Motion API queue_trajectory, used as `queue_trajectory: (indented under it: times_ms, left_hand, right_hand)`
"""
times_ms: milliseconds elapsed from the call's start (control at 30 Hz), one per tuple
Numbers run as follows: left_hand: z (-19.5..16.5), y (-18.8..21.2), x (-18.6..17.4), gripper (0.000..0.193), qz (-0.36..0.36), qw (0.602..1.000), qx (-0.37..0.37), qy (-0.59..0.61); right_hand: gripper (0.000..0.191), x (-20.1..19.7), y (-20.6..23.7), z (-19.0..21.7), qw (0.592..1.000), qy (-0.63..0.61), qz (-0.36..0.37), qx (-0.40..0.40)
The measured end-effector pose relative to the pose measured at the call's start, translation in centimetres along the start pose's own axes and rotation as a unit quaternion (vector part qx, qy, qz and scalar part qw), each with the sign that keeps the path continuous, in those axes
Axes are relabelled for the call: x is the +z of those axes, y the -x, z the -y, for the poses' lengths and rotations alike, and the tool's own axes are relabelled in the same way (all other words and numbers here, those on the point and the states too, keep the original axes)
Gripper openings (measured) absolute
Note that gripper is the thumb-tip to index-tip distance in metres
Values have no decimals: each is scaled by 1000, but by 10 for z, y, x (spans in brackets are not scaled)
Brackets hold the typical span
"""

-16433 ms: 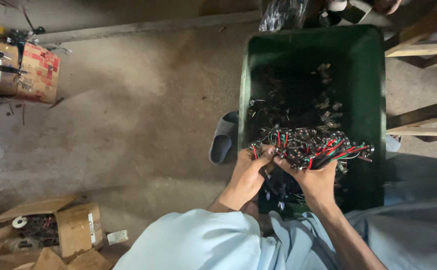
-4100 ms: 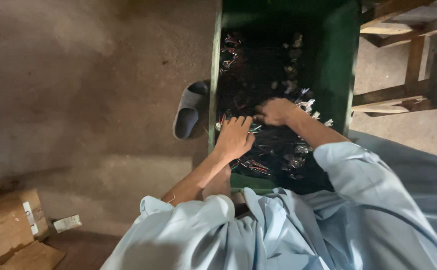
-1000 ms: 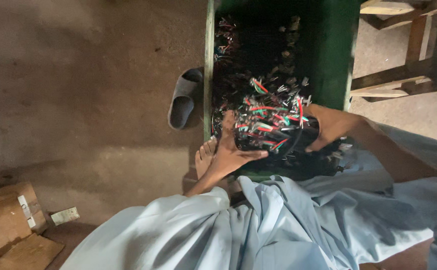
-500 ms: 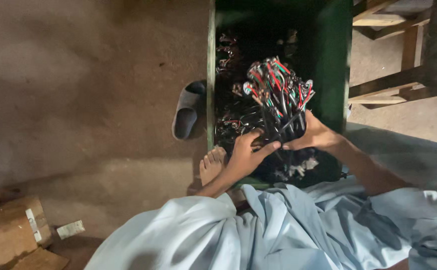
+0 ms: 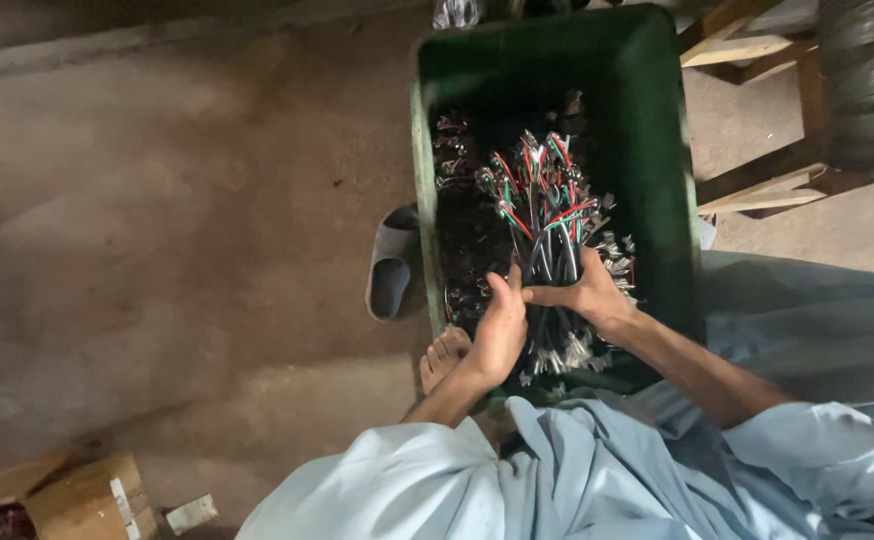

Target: The person sits on the floor beside a green bin full of wire harnesses and gathers them into bundles by hand, pulling groups of harnesses from the bin, aligning the connectors, and holding the sorted bundles. The bin remains on the floor as they continue sorting through the pile.

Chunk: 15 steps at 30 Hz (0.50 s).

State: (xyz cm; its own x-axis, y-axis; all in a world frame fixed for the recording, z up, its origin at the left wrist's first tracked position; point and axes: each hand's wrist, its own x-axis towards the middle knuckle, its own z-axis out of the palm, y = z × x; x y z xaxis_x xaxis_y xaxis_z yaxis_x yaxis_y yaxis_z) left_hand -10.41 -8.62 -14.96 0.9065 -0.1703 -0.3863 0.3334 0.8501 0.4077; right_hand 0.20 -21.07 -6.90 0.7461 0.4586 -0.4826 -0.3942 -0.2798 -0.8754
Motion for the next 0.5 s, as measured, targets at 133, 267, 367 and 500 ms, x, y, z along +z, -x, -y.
queue_trajectory:
  times_ms: [133,267,367,500]
  left_hand:
    - [-14,-7,16,86,-15,997,71,-13]
    - [-37,12,35,93,18,962,187,-198]
    - [-52,15,43,81,-26,956,195,-218]
    - [-63,10,42,50,-87,976,163,-114]
  right_hand:
    - [53,3,8,11,994,72,-6,-82]
    - [62,19,12,22,980,126,-33,-151]
    - [66,38,17,30,973,191,-67,-113]
    - [84,46,40,46,932,310,28,-185]
